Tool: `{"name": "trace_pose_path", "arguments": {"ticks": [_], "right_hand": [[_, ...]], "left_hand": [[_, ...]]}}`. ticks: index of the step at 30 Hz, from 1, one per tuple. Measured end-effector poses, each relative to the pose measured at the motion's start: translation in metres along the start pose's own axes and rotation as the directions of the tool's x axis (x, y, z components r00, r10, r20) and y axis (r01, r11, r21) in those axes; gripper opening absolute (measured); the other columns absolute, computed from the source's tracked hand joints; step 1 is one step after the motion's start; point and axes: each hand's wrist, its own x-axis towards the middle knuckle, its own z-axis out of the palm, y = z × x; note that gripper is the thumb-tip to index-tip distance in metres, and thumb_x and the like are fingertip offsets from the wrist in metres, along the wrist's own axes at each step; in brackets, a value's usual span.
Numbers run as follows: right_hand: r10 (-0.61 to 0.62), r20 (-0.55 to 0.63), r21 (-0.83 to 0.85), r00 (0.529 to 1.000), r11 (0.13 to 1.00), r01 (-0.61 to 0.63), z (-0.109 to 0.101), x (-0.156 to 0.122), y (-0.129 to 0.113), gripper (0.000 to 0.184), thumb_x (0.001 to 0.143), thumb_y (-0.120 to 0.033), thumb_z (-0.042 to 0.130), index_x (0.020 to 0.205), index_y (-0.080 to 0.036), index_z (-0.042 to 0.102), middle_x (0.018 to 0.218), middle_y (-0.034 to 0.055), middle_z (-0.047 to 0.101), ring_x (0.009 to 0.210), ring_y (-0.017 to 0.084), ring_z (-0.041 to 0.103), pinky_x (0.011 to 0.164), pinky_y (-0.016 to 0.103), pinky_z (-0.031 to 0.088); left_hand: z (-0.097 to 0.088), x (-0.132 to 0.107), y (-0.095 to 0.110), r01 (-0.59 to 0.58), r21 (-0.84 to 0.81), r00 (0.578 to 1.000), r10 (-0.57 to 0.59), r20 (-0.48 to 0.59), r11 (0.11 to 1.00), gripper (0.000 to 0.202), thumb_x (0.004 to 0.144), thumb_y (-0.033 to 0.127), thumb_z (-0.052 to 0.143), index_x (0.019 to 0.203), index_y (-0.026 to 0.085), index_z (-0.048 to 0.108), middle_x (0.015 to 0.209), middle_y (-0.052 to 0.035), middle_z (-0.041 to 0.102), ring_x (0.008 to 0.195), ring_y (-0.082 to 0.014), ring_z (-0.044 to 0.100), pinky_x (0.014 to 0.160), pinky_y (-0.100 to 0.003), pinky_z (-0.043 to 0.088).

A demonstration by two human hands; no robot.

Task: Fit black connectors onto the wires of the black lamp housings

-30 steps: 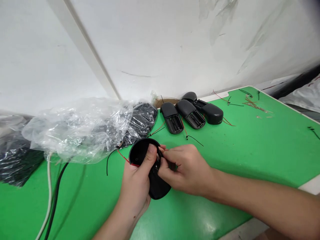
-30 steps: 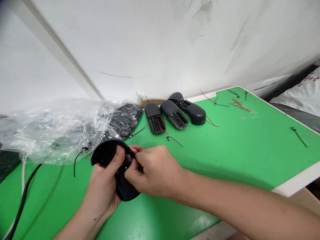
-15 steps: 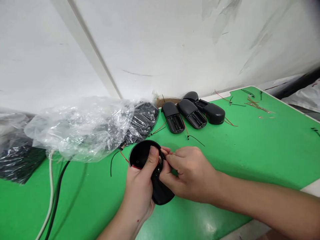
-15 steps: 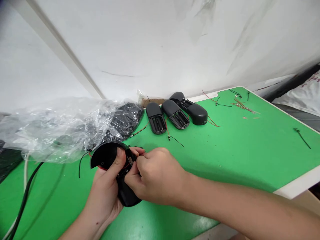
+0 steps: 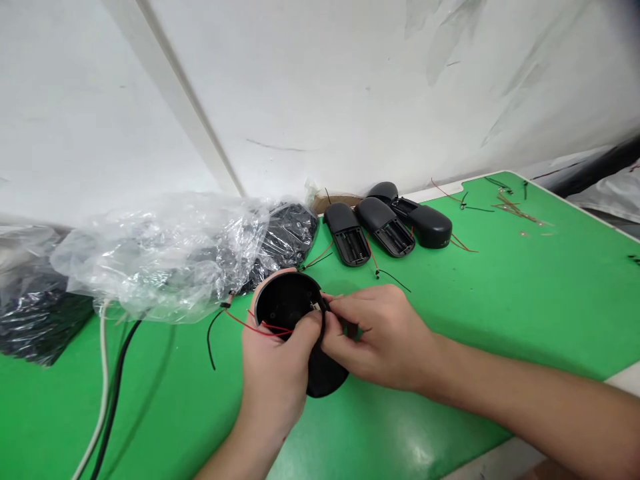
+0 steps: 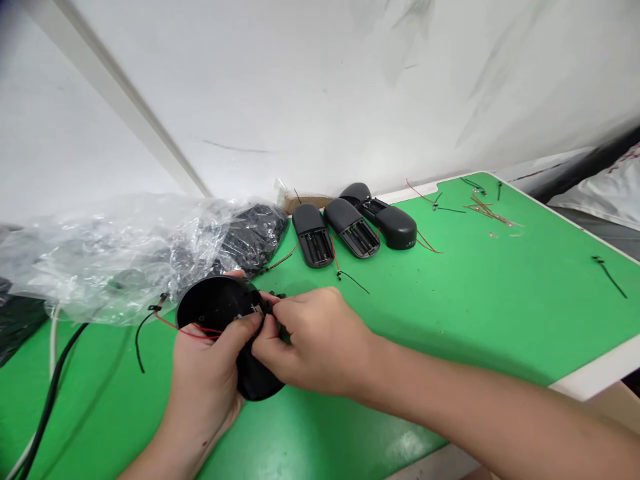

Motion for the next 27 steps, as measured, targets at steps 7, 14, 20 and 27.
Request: {"name": "trace_pose_path", "arguments": {"ticks": [7, 14, 20, 27], "right_hand": [[-0.074, -0.026, -0.077, 0.997, 0.994, 0.072, 0.004, -0.001, 0.001, 0.030, 0.090, -0.016, 0.052, 0.060, -0.017, 0.048, 0.052, -0.0012, 0.046, 0.048, 0.010, 0.039, 0.053, 0.031, 0.033], [-0.094, -0.061, -0.070, 0.994, 0.994, 0.089, 0.003, 0.000, -0.002, 0.030, 0.089, -0.016, 0.050, 0.060, -0.019, 0.044, 0.052, -0.0014, 0.046, 0.049, 0.011, 0.039, 0.052, 0.030, 0.033], [-0.043, -0.064, -0.001, 0.997, 0.999, 0.043, 0.006, -0.001, 0.002, 0.028, 0.086, -0.014, 0.053, 0.061, -0.017, 0.041, 0.052, -0.0034, 0.039, 0.050, 0.009, 0.030, 0.051, 0.031, 0.025], [-0.064, -0.047, -0.044, 0.997, 0.997, 0.062, 0.005, -0.002, 0.001, 0.031, 0.088, -0.015, 0.052, 0.060, -0.017, 0.040, 0.051, -0.0032, 0.037, 0.049, 0.009, 0.027, 0.052, 0.032, 0.021]], "left_hand": [[-0.008, 0.002, -0.004, -0.053, 0.103, 0.999, 0.052, 0.009, 0.993, 0.064, 0.070, 0.023, 0.086, 0.130, 0.022, 0.063, 0.104, -0.0051, 0.073, 0.097, -0.0214, 0.069, 0.088, -0.030, 0.055], [0.002, -0.003, 0.004, 0.076, -0.100, 0.994, -0.068, 0.085, 0.992, 0.062, 0.073, 0.020, 0.081, 0.132, 0.022, 0.063, 0.091, -0.0021, 0.073, 0.081, -0.0162, 0.069, 0.071, -0.023, 0.054], [0.001, -0.001, 0.005, 0.037, -0.045, 0.997, -0.034, 0.063, 0.998, 0.059, 0.072, 0.019, 0.082, 0.128, 0.021, 0.064, 0.092, -0.0020, 0.073, 0.085, -0.0185, 0.071, 0.079, -0.027, 0.056], [-0.002, -0.001, 0.000, 0.009, 0.005, 0.997, -0.010, 0.078, 1.000, 0.038, 0.076, 0.021, 0.080, 0.112, 0.019, 0.069, 0.096, -0.0033, 0.073, 0.089, -0.0194, 0.070, 0.084, -0.029, 0.055]]}}
